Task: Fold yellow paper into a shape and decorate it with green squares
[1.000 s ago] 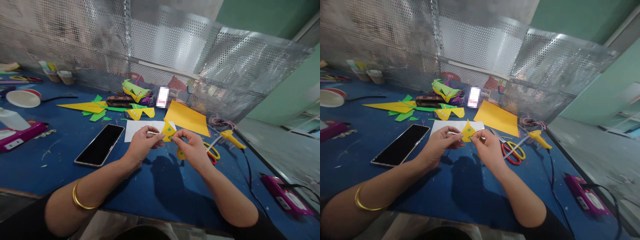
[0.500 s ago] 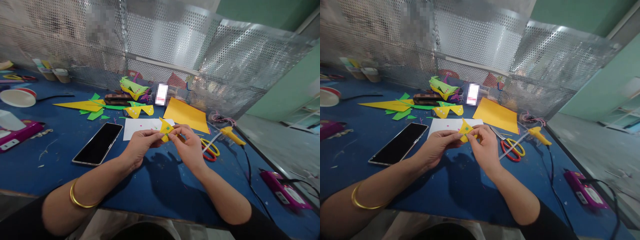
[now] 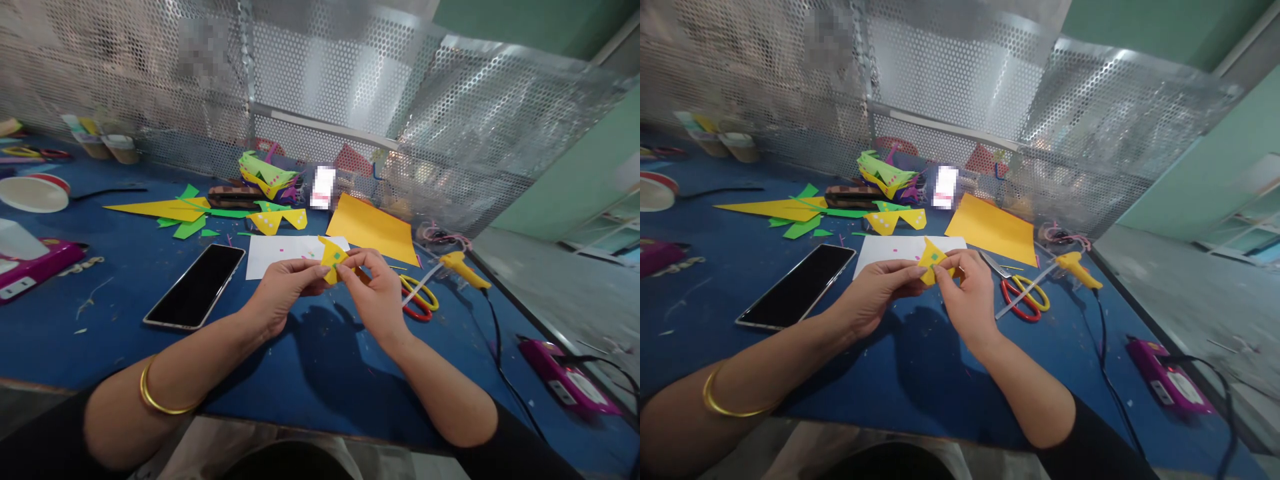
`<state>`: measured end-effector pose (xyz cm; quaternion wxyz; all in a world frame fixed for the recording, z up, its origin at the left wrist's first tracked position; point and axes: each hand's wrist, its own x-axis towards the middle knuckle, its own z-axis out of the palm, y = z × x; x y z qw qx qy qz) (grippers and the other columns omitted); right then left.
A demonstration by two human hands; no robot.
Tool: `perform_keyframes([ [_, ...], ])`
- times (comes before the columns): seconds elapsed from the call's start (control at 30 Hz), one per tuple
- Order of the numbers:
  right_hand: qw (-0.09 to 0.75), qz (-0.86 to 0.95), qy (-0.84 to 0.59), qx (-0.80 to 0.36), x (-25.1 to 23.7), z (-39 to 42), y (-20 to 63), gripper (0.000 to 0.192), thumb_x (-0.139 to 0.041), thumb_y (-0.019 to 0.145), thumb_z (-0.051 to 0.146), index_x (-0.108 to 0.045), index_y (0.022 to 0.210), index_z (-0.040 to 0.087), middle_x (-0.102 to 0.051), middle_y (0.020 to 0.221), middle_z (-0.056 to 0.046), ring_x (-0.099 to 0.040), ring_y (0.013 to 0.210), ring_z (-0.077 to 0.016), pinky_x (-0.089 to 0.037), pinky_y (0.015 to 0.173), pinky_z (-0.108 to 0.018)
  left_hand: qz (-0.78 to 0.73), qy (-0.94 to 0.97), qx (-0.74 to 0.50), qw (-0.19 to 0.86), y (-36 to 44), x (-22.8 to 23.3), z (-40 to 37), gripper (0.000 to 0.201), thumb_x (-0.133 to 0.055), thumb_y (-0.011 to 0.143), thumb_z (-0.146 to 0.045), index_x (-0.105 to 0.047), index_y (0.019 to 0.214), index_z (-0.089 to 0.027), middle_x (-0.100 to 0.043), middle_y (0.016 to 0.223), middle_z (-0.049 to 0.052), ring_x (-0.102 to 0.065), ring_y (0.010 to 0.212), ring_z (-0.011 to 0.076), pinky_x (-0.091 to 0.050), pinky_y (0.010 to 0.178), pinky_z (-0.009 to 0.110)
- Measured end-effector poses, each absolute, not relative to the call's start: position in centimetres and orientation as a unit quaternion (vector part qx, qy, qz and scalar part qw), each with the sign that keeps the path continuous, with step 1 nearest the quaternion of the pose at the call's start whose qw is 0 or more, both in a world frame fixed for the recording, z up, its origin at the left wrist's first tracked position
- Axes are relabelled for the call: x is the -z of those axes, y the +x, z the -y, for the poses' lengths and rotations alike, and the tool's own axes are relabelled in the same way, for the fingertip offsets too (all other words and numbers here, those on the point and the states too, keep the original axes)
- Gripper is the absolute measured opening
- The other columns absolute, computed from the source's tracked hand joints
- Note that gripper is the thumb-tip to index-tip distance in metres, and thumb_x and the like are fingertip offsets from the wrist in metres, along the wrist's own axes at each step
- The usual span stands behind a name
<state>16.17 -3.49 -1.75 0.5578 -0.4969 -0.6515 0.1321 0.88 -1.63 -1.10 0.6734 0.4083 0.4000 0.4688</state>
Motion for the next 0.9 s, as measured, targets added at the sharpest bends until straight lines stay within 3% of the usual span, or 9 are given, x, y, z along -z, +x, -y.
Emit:
perform_keyframes([
  [0.67, 0.549, 0.617, -0.531, -0.188, 1.53, 3.71, 15.93, 0.008, -0.063, 0.08, 0.025, -0.059, 0.074, 0.022, -0.067, 0.091, -0.004, -0.061, 0.088, -0.019, -0.049, 0.076, -0.034, -0.412, 0.425, -0.462, 0.66, 0.86, 1.15, 1.67, 0.021, -0.085, 0.062, -0.031, -0.078, 0.076, -0.017, -0.072, 0.073, 0.003, -0.063, 0.065, 0.0111, -0.05, 0.068, 0.023],
  [0.9, 0.578, 0.588, -0.51, -0.244, 1.25, 3.52, 16.31, 0.017, -0.065, 0.08, 0.029, -0.056, 0.092, 0.022, -0.066, 0.087, -0.002, -0.063, 0.083, -0.0175, -0.051, 0.072, -0.032, -0.407, 0.414, -0.468, 0.666, 0.9, 1.04, 1.68, 0.026, -0.087, 0.06, -0.032, -0.078, 0.077, -0.014, -0.072, 0.072, 0.003, -0.063, 0.063, 0.0112, -0.051, 0.066, 0.023],
])
